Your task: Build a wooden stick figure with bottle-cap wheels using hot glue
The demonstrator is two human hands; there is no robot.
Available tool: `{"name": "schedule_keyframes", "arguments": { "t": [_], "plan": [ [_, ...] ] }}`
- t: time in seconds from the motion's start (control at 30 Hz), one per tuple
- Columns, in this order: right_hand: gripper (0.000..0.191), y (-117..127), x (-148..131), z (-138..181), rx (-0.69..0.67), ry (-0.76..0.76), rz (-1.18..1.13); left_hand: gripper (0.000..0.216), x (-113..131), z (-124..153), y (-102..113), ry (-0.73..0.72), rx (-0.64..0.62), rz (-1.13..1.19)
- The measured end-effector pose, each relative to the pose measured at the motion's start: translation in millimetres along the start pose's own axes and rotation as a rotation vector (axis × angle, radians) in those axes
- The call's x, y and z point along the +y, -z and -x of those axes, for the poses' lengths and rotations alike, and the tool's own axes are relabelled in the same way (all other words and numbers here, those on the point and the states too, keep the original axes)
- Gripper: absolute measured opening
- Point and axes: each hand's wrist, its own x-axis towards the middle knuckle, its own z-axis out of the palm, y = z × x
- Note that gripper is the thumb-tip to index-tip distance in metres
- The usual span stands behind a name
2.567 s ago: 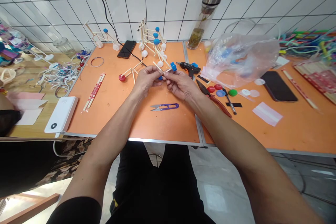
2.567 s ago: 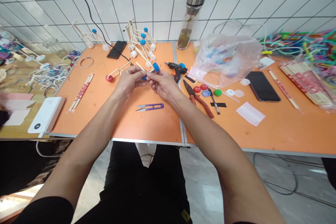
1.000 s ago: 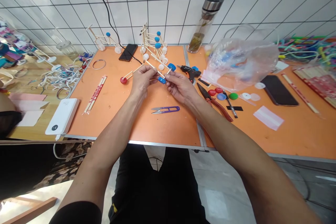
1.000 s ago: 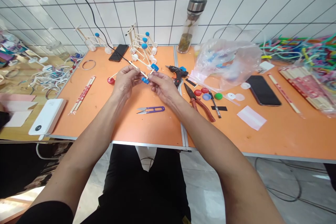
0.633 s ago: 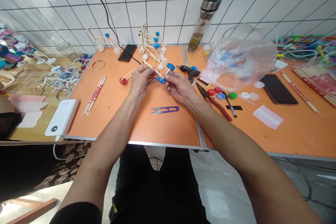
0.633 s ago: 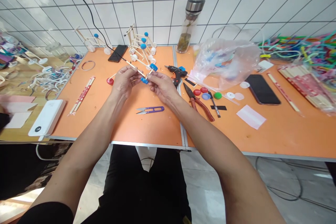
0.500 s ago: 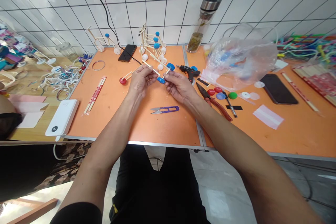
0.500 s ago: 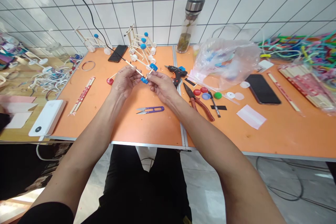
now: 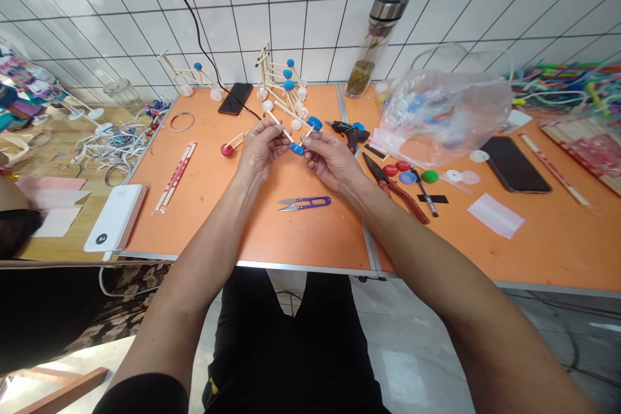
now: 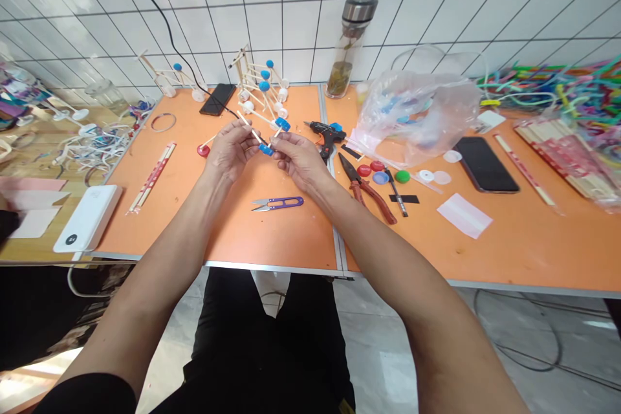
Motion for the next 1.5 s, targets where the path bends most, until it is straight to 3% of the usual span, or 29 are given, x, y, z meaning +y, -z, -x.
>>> {"name": "schedule_keyframes", "arguments": {
  "t": [0.23,0.47,0.6,0.93,1.27,1.5],
  "plan": [
    [0.036,0,1,-2,0.004,-0.002,0.013,0.052,-2,-6,3,-0.070,0.013,0.078],
    [0.040,0,1,-2,0.014,0.005,0.009,0.011,8,-2,-1,-0.009,-0.016,0.163],
    [0.041,1,1,-2,0.012,0.011,-0.007,0.019,10,0,-3,-0.025,-0.016,0.172],
    [0.042,4,3,-4,0.002,0.022,-0.020,0.025,17,-7,3,-0.051,0.156,0.126],
    [0.046,2,2,-3,0.009,0.016,-0.017,0.035,25,0,-2,0.107,0.130,0.259],
    [0.039,3,4,-4,0.015,0.013,0.020,0.034,27,0,-3,0.161,0.121,0.292]
  ]
}}
